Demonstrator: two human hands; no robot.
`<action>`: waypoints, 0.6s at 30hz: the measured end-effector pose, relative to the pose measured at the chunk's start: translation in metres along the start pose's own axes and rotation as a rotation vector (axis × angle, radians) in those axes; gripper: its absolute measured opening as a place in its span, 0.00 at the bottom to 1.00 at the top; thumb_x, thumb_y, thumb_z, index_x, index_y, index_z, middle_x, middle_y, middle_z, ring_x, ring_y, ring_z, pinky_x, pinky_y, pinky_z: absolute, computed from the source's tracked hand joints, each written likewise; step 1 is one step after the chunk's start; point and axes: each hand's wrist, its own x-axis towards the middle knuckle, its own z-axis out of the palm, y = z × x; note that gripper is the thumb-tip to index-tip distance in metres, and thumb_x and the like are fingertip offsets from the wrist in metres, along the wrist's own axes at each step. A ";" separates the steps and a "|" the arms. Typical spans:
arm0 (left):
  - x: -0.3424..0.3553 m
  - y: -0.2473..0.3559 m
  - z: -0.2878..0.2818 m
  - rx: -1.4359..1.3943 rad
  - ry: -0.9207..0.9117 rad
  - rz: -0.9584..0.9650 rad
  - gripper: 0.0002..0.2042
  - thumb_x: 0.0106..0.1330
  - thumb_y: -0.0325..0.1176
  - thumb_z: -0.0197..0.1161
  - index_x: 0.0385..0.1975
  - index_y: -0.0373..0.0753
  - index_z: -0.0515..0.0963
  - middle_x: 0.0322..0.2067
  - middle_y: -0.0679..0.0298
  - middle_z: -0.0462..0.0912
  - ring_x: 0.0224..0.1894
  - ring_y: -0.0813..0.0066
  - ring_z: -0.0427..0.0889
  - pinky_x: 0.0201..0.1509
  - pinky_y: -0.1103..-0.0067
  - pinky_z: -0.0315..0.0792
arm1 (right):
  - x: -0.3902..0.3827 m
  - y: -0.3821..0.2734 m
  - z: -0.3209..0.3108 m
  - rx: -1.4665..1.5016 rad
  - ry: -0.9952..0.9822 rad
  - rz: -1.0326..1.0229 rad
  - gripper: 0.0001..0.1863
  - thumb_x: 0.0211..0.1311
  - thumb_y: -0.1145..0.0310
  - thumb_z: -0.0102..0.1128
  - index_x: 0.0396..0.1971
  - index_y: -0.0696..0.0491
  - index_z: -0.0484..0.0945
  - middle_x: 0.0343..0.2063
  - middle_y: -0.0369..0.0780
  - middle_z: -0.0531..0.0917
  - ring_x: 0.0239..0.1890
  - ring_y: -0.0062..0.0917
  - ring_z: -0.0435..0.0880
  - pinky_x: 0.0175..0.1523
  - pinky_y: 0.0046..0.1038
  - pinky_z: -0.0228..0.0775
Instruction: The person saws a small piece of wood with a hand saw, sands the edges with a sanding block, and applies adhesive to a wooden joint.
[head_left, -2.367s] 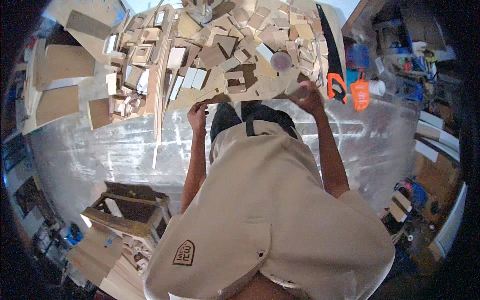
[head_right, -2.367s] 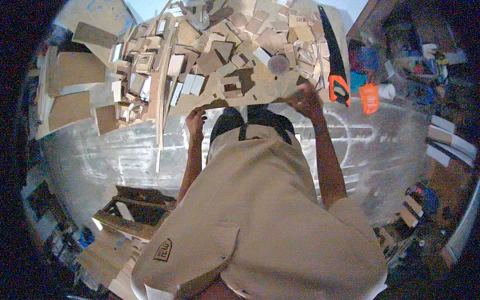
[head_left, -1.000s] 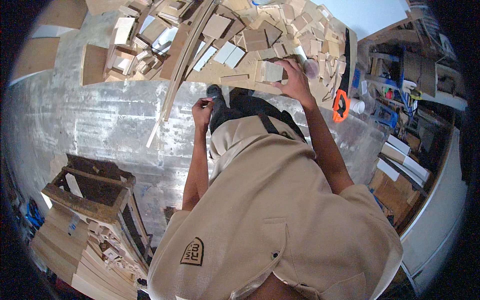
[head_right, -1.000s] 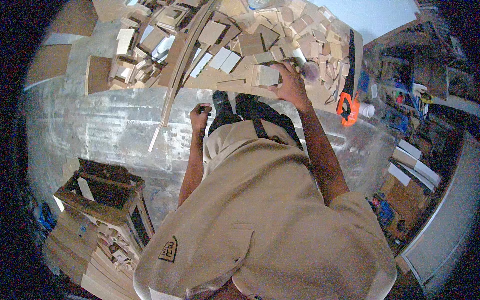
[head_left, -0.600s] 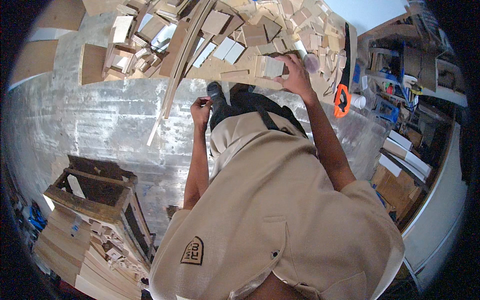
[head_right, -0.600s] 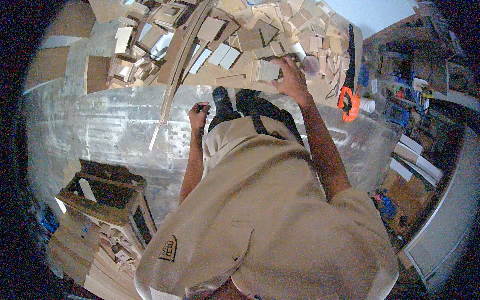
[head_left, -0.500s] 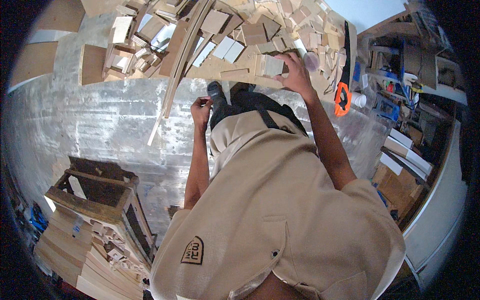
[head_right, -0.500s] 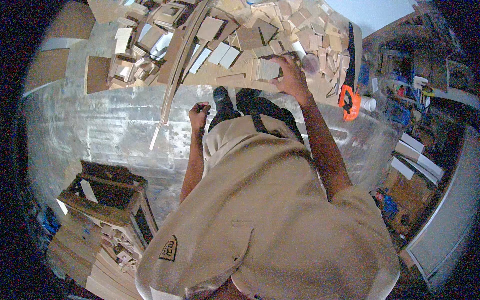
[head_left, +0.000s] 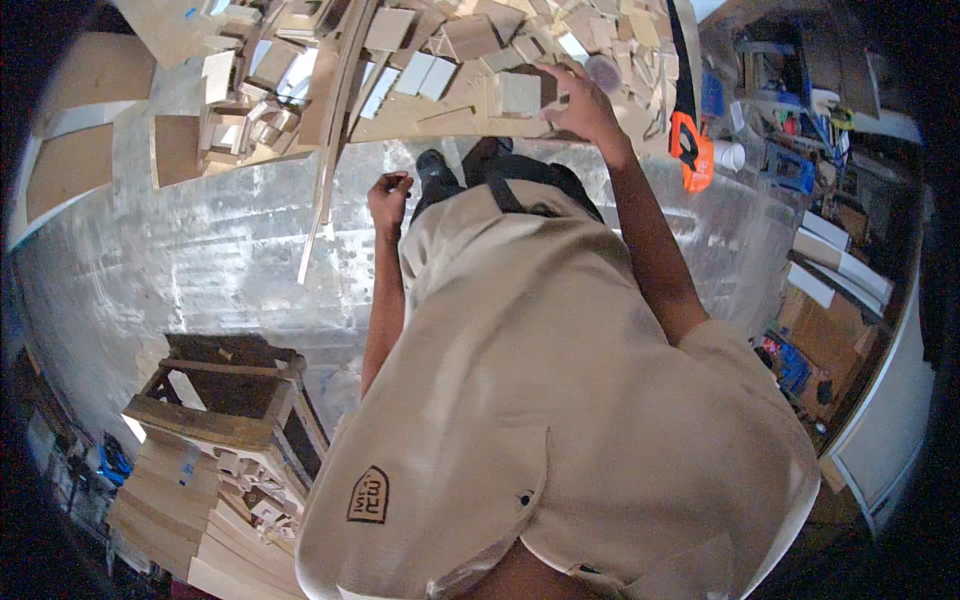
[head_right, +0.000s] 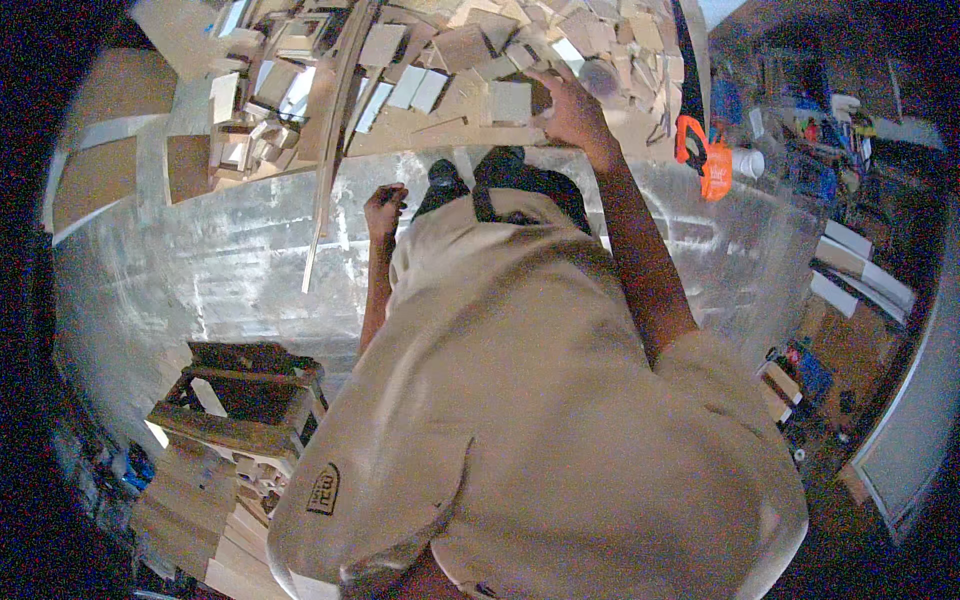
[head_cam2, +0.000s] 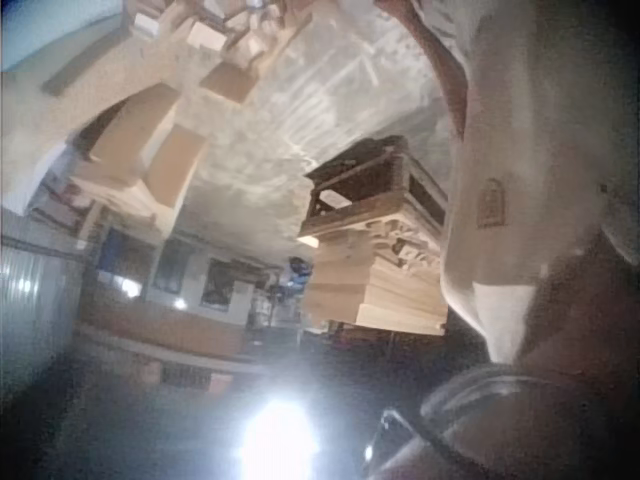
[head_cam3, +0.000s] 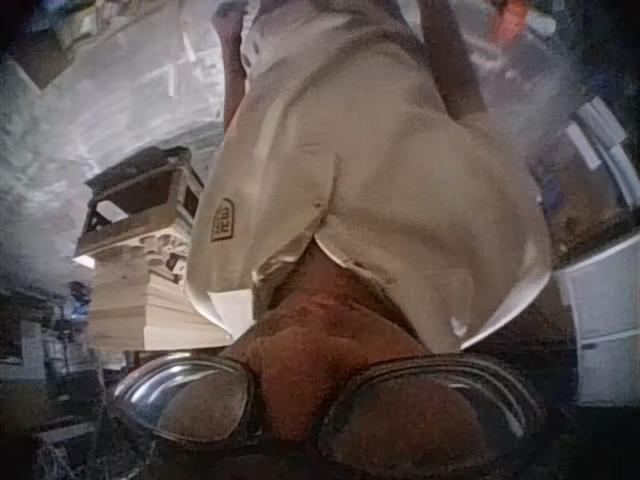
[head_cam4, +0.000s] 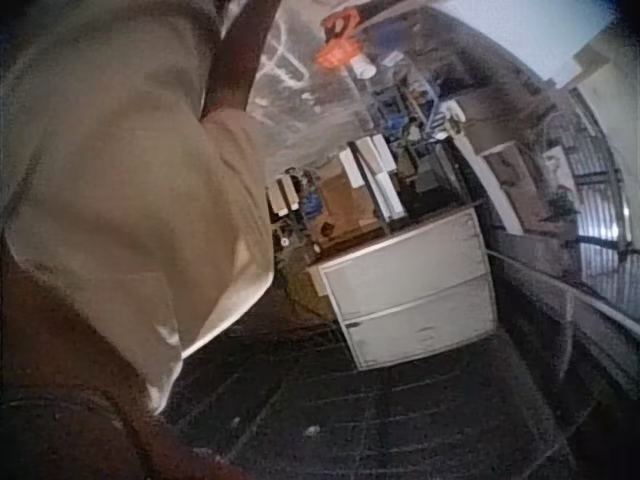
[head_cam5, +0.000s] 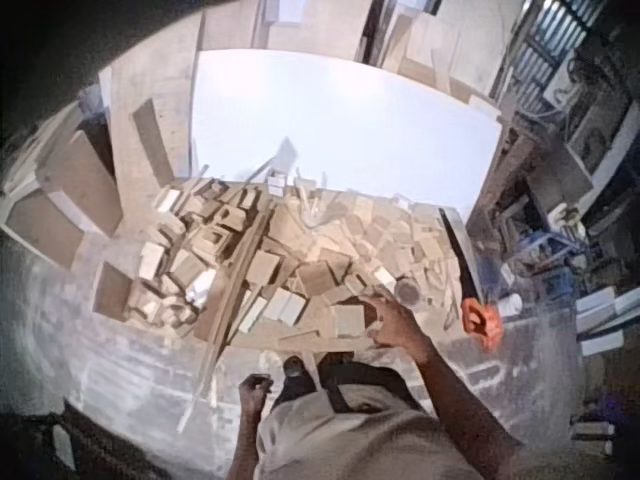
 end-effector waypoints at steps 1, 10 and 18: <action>-0.002 0.009 0.005 0.046 -0.040 0.070 0.09 0.58 0.28 0.69 0.37 0.32 0.82 0.30 0.61 0.84 0.29 0.77 0.80 0.34 0.79 0.74 | -0.006 0.021 0.007 0.048 0.012 0.047 0.45 0.36 0.65 0.78 0.62 0.40 0.70 0.61 0.45 0.71 0.56 0.40 0.77 0.60 0.38 0.72; 0.027 0.123 0.070 0.436 -0.427 0.587 0.24 0.49 0.33 0.76 0.47 0.34 0.77 0.38 0.57 0.84 0.39 0.65 0.85 0.45 0.74 0.79 | -0.014 0.036 0.028 0.264 -0.005 0.049 0.47 0.38 0.65 0.80 0.64 0.40 0.68 0.57 0.43 0.76 0.49 0.37 0.82 0.54 0.36 0.76; 0.048 0.179 0.135 0.707 -0.492 0.893 0.43 0.40 0.39 0.81 0.59 0.38 0.68 0.54 0.54 0.73 0.50 0.56 0.81 0.51 0.68 0.79 | -0.006 0.040 0.042 0.306 0.096 -0.059 0.45 0.37 0.64 0.81 0.62 0.42 0.70 0.46 0.40 0.79 0.42 0.33 0.81 0.48 0.33 0.76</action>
